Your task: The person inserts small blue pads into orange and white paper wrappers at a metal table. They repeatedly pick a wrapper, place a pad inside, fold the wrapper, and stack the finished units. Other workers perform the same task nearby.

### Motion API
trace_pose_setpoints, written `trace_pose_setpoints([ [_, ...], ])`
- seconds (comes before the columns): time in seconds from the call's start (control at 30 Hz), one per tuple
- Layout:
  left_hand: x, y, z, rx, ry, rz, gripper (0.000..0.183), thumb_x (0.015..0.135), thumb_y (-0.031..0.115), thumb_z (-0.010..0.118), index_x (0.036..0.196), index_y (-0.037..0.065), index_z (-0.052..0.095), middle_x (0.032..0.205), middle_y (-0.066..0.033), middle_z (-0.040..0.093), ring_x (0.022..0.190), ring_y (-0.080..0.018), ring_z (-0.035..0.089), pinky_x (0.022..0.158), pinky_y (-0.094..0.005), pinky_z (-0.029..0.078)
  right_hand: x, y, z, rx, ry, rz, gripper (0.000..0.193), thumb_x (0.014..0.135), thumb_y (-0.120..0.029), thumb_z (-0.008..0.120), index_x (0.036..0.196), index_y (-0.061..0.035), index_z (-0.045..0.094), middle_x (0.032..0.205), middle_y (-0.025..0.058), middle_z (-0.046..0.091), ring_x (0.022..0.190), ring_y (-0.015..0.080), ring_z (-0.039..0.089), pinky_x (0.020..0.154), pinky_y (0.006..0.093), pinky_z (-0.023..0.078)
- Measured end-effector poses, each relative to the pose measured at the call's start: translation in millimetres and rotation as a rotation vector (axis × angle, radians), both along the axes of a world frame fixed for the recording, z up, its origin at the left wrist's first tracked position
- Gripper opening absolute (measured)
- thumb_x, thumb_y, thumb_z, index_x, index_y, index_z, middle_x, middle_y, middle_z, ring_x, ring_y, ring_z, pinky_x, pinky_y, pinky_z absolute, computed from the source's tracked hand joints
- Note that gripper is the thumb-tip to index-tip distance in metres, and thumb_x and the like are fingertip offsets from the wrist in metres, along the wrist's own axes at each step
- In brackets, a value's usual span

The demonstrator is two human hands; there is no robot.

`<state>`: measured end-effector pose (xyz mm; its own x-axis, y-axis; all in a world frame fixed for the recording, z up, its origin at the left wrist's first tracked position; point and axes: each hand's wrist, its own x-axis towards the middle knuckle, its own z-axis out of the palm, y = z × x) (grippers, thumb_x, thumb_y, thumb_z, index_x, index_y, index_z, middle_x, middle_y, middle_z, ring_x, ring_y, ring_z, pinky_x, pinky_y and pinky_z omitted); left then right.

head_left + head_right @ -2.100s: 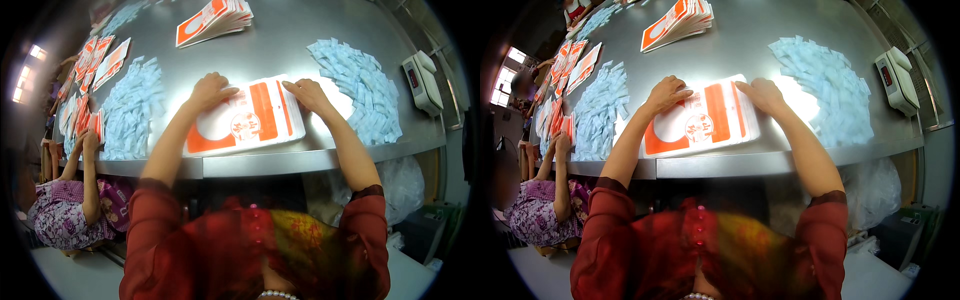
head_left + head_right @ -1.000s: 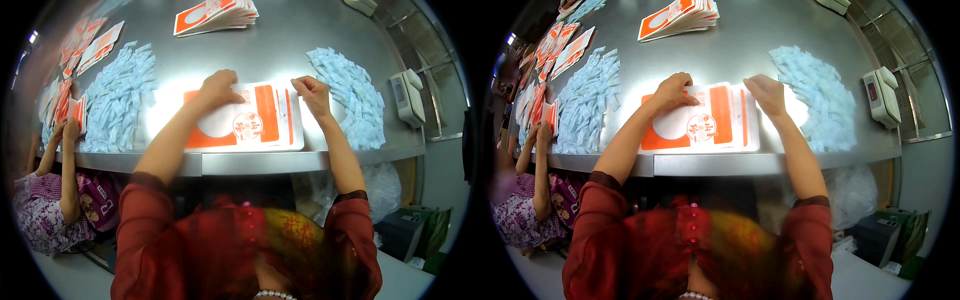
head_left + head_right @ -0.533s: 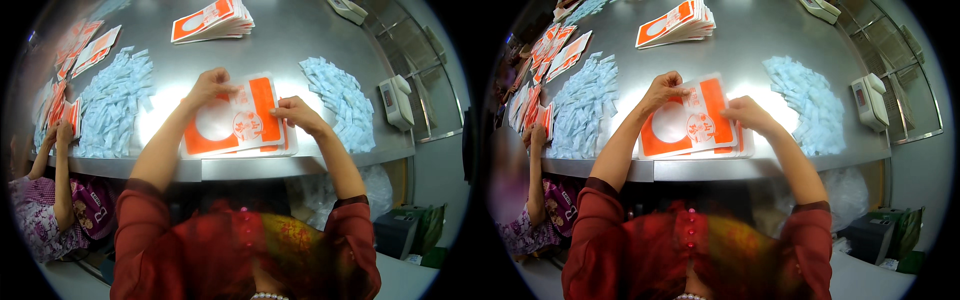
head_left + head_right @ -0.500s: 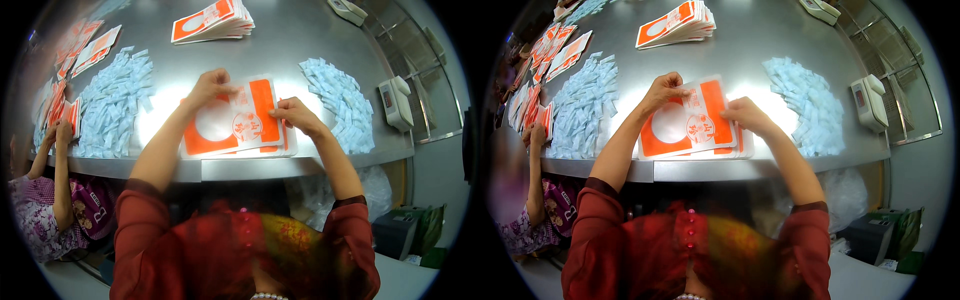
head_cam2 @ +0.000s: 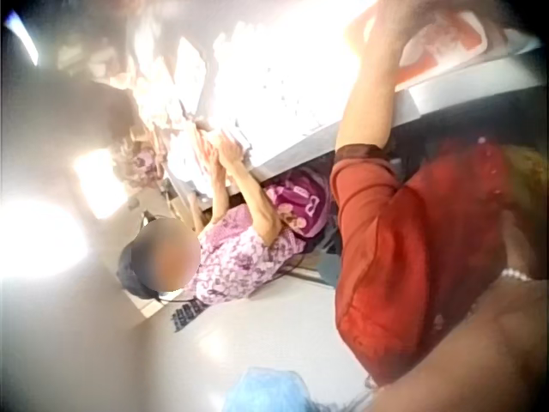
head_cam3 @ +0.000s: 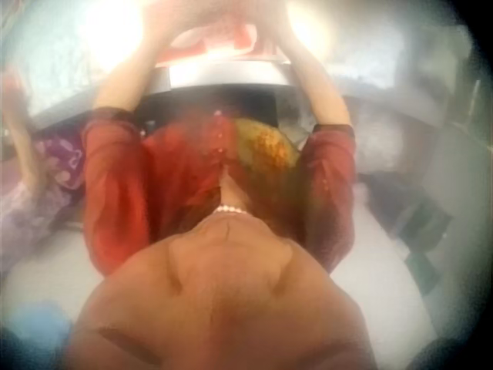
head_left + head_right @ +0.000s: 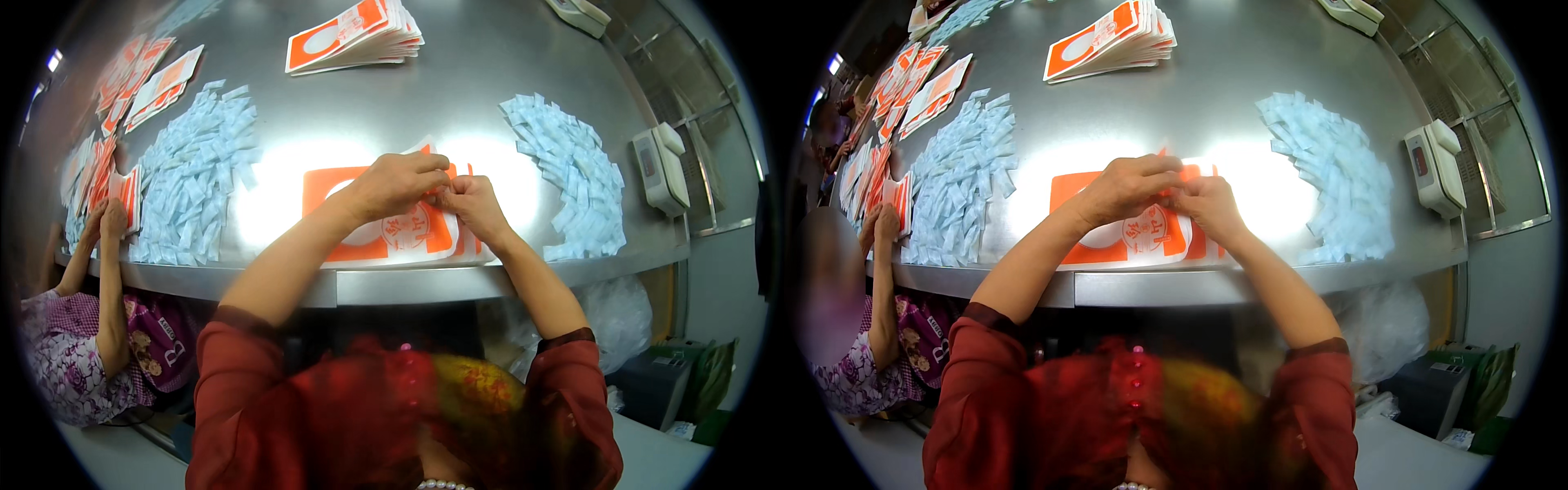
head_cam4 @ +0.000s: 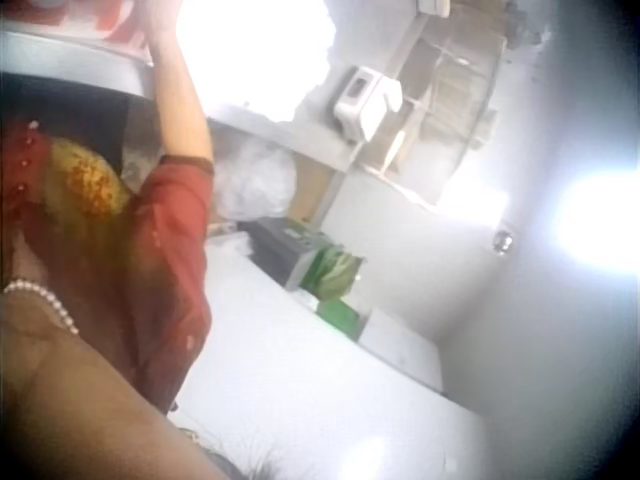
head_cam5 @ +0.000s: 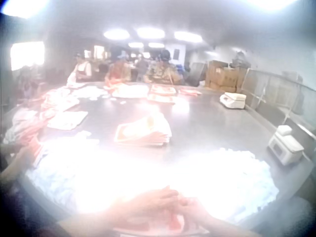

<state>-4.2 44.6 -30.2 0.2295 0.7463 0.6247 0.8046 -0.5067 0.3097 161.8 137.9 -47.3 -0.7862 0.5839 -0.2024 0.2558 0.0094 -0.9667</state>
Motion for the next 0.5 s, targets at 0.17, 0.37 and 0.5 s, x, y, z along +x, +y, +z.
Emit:
trace_pose_setpoints([
  [0.17, -0.2, 2.6, -2.9, 0.151, 0.003, 0.023, 0.016, 0.067, 0.002, 0.066, 0.077, 0.006, 0.055, 0.091, -0.0059, 0.058, 0.066, -0.0211, 0.059, 0.052, -0.0291, 0.05, -4.2, -1.3, 21.3, -0.031, -0.096, 0.01, 0.024, 0.081, -0.019, 0.069, 0.068, -0.0007, 0.062, 0.061, -0.0024, 0.055, 0.055, 0.0045, 0.045, 0.049, 0.0195, 0.035],
  [0.37, -1.0, 0.0, -13.3, -0.011, 0.061, 0.075, 0.02, 0.067, 0.005, 0.068, 0.069, 0.007, 0.048, 0.078, -0.0005, 0.054, 0.055, -0.0175, 0.053, 0.044, -0.0286, 0.043, -1.5, -1.4, 16.0, -0.046, -0.099, 0.077, 0.026, 0.08, -0.021, 0.07, 0.062, -0.0063, 0.058, 0.056, -0.0055, 0.047, 0.051, 0.003, 0.036, 0.046, 0.0207, 0.028],
  [0.5, -2.9, 1.3, -10.7, 0.004, 0.008, 0.032, 0.021, 0.066, 0.006, 0.069, 0.068, 0.008, 0.048, 0.074, 0.0012, 0.056, 0.054, -0.0178, 0.054, 0.042, -0.0294, 0.042, -4.8, -0.3, 22.2, -0.073, -0.082, 0.092, 0.031, 0.08, -0.022, 0.07, 0.058, -0.0083, 0.054, 0.056, -0.0058, 0.045, 0.05, 0.0035, 0.035, 0.046, 0.021, 0.028],
])
